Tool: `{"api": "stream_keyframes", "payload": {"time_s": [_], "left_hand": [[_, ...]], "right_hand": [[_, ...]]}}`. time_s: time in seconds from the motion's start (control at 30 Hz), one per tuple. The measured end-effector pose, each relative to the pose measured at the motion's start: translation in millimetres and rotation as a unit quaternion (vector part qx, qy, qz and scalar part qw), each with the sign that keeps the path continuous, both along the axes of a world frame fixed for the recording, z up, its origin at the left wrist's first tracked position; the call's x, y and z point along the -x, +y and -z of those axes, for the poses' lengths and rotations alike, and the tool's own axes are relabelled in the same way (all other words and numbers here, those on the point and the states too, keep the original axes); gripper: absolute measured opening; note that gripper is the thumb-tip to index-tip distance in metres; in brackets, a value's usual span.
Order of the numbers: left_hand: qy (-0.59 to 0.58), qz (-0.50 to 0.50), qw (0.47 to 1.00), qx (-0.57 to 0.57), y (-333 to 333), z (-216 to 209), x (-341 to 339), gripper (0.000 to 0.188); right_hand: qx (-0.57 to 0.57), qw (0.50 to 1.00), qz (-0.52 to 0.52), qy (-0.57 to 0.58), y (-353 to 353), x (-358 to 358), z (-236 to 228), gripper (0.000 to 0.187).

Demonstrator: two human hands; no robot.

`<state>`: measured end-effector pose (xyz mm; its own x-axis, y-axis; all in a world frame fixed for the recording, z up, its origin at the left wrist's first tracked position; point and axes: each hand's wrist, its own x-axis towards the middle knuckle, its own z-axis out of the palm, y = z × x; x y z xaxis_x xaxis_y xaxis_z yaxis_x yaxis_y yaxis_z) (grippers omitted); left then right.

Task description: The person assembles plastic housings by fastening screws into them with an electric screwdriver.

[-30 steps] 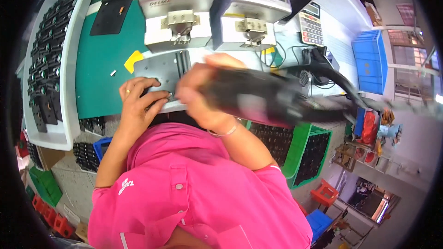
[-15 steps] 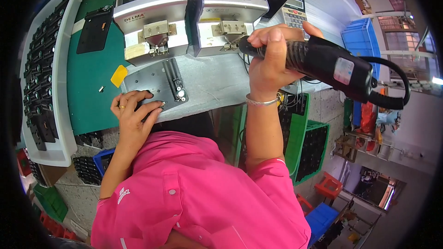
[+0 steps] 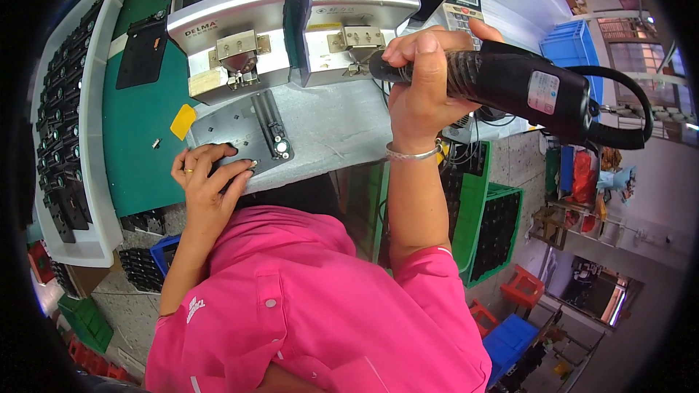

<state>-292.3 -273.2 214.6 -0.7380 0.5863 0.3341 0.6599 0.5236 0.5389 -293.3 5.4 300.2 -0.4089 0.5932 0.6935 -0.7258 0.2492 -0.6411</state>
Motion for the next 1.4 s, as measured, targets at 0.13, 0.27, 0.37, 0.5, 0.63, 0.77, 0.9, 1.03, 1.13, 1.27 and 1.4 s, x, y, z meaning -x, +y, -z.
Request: {"api": "stream_keyframes", "payload": {"time_s": [0.13,0.27,0.37,0.5,0.63,0.77,0.9,1.03,1.13,1.27,1.4], "left_hand": [[0.003,0.002,1.0,0.003,0,-1,1,0.018],[0.002,0.003,1.0,0.004,1,-1,1,0.018],[0.008,0.001,1.0,0.001,0,-1,0,0.018],[-0.005,-0.001,1.0,0.0,-3,0,1,0.023],[-0.001,0.002,1.0,0.015,-8,-2,-1,0.025],[-0.009,0.01,1.0,0.001,-14,1,0,0.026],[-0.021,0.009,1.0,-0.009,-17,3,1,0.025],[-0.013,-0.002,0.999,-0.053,-15,1,2,0.028],[-0.052,0.014,0.991,-0.123,-8,-7,4,0.031],[-0.101,0.001,0.982,-0.16,3,-24,11,0.037],[-0.052,-0.009,0.981,-0.185,4,-20,12,0.036]], "right_hand": [[-0.002,1.0,-0.014,0.002,4,2,4,0.047],[-0.033,0.997,-0.063,-0.02,10,7,0,0.045],[-0.074,0.99,-0.08,-0.089,12,11,-8,0.043],[-0.107,0.983,-0.075,-0.133,14,17,-13,0.04],[-0.059,0.989,-0.086,-0.103,14,13,-3,0.04],[-0.059,0.992,-0.086,-0.074,6,7,-3,0.041],[-0.034,0.992,-0.093,-0.08,-3,7,-7,0.042],[0.063,0.978,-0.186,-0.07,-32,-9,-12,0.045],[0.125,0.958,-0.253,-0.045,-66,-18,-10,0.043],[0.165,0.937,-0.306,-0.035,-92,-21,-3,0.046],[0.156,0.938,-0.307,-0.05,-103,-19,2,0.046]]}}
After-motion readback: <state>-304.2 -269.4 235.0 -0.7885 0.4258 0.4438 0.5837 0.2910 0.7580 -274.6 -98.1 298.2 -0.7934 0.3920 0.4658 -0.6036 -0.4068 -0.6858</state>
